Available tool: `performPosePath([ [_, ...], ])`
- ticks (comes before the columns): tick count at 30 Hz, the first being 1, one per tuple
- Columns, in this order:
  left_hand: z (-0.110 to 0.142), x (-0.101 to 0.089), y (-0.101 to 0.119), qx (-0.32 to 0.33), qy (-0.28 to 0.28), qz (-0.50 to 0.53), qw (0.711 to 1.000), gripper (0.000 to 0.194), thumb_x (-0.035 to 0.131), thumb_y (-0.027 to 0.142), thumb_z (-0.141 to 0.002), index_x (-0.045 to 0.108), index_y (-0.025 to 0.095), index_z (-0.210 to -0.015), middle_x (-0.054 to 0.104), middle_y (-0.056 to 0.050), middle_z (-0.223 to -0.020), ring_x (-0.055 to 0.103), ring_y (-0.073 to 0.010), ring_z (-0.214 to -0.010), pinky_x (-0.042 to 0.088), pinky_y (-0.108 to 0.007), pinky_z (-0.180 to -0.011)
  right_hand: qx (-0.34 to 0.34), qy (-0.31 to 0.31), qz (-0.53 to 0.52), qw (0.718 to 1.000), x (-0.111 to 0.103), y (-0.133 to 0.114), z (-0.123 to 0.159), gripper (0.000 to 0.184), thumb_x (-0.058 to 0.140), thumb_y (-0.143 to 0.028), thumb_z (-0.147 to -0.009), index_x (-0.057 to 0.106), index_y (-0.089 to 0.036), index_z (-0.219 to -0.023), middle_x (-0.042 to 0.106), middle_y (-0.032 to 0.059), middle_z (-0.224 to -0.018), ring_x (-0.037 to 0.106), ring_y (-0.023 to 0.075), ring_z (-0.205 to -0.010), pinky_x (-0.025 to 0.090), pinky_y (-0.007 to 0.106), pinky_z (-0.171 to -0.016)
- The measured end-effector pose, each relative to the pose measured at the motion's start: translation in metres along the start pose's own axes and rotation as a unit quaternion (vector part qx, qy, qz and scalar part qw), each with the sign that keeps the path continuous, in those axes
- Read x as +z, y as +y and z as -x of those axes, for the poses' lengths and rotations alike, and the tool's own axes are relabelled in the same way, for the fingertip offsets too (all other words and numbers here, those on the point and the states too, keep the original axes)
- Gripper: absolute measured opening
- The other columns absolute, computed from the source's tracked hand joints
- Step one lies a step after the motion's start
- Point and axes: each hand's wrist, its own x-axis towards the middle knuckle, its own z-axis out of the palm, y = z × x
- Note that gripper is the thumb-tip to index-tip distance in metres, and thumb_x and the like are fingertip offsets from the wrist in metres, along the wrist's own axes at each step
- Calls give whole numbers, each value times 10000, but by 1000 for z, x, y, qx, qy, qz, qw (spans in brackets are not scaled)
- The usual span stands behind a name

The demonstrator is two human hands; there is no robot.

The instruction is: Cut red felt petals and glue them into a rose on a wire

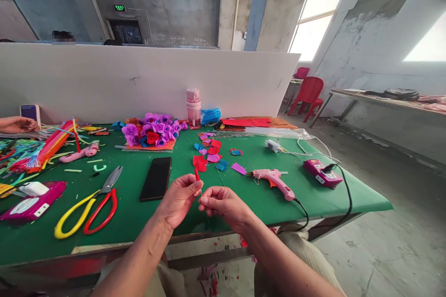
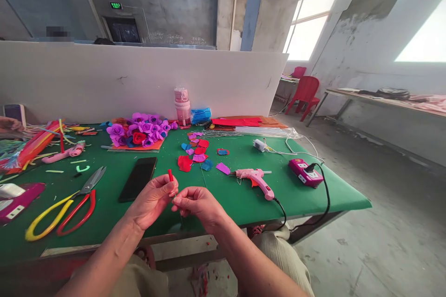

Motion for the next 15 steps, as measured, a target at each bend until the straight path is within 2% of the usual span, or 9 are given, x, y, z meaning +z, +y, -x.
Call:
performPosePath([
  [13, 1, 1, 0, 0, -15, 1, 1000, 350, 810, 307, -575, 495, 155, -557, 413, 59, -560, 372, -63, -518, 328, -184, -468, -5, -9, -3, 1000, 5, 1, 1, 282, 762, -376, -638, 609, -145, -685, 645, 4, -658, 461, 57, -509, 331, 211, -535],
  [15, 1, 0, 0, -8, -24, -1, 1000, 337, 813, 351, -566, 544, 154, -614, 425, 54, -578, 378, -64, -518, 326, -186, -464, 0, -3, -12, 1000, 5, 3, 0, 294, 771, -380, -625, 609, -142, -682, 648, 6, -656, 463, 54, -502, 331, 208, -533],
])
